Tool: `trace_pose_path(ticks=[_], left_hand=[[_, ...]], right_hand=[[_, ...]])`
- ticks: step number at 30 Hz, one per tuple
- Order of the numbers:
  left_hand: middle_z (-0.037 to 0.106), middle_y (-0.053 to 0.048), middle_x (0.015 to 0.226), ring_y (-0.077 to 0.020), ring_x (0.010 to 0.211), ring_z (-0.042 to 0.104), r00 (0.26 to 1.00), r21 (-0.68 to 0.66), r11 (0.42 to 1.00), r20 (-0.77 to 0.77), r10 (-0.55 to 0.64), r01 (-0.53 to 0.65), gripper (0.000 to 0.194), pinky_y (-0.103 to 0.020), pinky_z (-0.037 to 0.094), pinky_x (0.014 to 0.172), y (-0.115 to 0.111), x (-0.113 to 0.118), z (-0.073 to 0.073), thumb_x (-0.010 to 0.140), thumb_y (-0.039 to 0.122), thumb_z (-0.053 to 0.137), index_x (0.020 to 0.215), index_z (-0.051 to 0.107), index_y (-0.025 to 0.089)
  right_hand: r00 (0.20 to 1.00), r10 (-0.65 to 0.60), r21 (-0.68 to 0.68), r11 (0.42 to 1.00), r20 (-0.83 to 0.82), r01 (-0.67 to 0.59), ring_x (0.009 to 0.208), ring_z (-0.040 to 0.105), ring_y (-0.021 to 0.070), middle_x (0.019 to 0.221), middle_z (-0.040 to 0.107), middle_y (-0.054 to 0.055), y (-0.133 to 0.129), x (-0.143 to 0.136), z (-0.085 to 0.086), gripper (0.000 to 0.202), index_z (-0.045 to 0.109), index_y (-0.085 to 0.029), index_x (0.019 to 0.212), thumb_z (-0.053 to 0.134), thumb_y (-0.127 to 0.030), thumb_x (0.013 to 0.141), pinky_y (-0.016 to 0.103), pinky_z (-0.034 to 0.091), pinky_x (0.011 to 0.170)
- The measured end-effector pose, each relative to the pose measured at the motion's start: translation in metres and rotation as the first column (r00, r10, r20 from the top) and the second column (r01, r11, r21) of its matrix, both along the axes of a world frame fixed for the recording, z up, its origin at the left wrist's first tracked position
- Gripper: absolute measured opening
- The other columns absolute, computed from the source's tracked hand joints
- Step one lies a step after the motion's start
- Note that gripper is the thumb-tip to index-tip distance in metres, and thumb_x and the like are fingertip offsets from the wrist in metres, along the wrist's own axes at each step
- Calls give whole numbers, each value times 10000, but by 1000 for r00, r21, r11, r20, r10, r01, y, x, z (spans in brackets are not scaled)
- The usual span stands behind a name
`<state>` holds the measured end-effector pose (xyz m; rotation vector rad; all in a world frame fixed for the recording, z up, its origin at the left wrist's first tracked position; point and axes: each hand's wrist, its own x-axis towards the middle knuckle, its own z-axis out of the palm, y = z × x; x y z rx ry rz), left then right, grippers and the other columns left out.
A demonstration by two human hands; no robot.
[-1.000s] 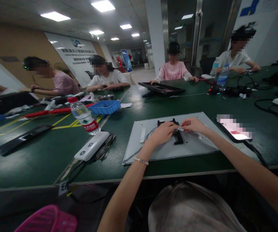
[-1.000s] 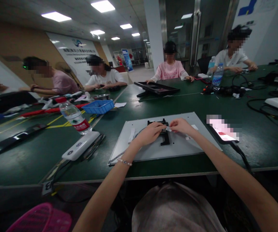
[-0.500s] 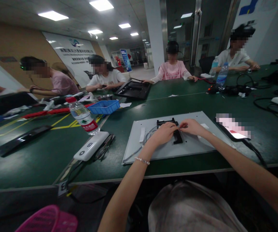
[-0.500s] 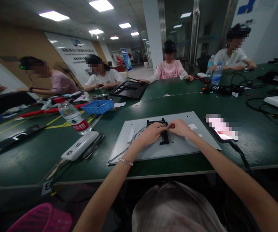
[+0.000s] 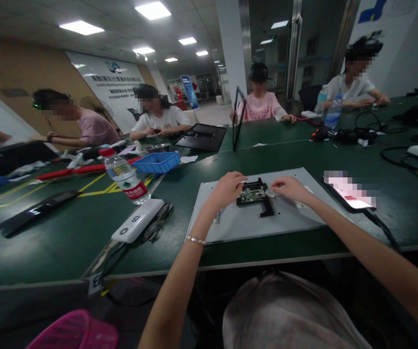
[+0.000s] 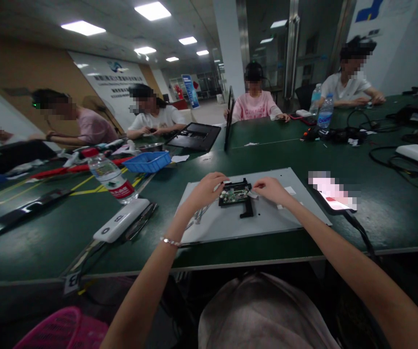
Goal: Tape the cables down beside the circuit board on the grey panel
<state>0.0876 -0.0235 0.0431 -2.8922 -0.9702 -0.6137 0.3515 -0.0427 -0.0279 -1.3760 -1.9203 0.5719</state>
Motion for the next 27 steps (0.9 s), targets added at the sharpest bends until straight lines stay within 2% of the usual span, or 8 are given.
trace_pose_path(ticks=[4,7,11,15,20,22,25,27], left_hand=[[603,-86,1086,-214,993,568,988,-38,987,22,155,-154,307,-362,449,928,18,-48,5,874,198,451,1135,610,171],[590,-88,1089,-178,820,593,959,-112,957,69,277,-268,335,-337,484,836,28,-81,-11,856,253,485,1160,594,164],[598,-87,1081,-150,720,587,933,-233,920,103,345,-314,383,-309,491,755,32,-106,-37,824,346,531,1150,604,159],[657,-56,984,-162,753,604,954,-322,913,81,288,-249,338,-297,475,771,33,-111,-47,781,370,563,1043,665,182],[695,-50,839,-177,738,605,943,-355,907,150,296,-228,250,-284,457,722,33,-107,-39,760,346,567,874,710,176],[694,-56,812,-175,734,604,900,-411,890,283,333,-200,266,-275,456,704,31,-105,-32,759,383,589,849,706,162],[679,-52,789,-152,702,591,770,-514,852,502,393,-99,330,-241,445,643,23,-102,-22,749,443,634,883,690,147],[670,-47,785,-135,681,579,727,-560,828,554,406,-36,349,-222,431,610,18,-99,-18,739,454,659,899,684,144]], right_hand=[[1000,-1,27,1000,-26,2,837,642,196,905,709,54,-1,-1,1,195,722,-186,860,576,-309,817,327,486,769],[999,17,44,999,-33,-16,837,638,195,911,706,52,-3,-4,3,200,717,-183,867,574,-315,823,323,483,767],[998,52,81,996,-23,-50,847,631,194,924,703,57,-7,-8,6,195,719,-182,877,566,-291,828,303,485,740],[998,57,100,993,-4,-56,844,629,193,921,698,55,-10,-10,8,197,716,-185,864,549,-287,842,300,490,728],[998,65,118,991,-2,-64,841,627,192,915,694,57,-12,-13,9,189,716,-186,859,549,-272,837,303,500,720],[998,60,130,990,-16,-57,845,626,190,919,693,56,-12,-13,10,185,715,-187,860,551,-269,836,298,503,713],[998,50,143,989,-48,-43,830,629,185,905,697,51,-13,-13,12,180,713,-187,849,555,-271,836,292,507,704],[997,43,156,987,-61,-33,822,630,184,899,699,51,-13,-14,14,178,711,-184,842,557,-273,837,293,508,698]])
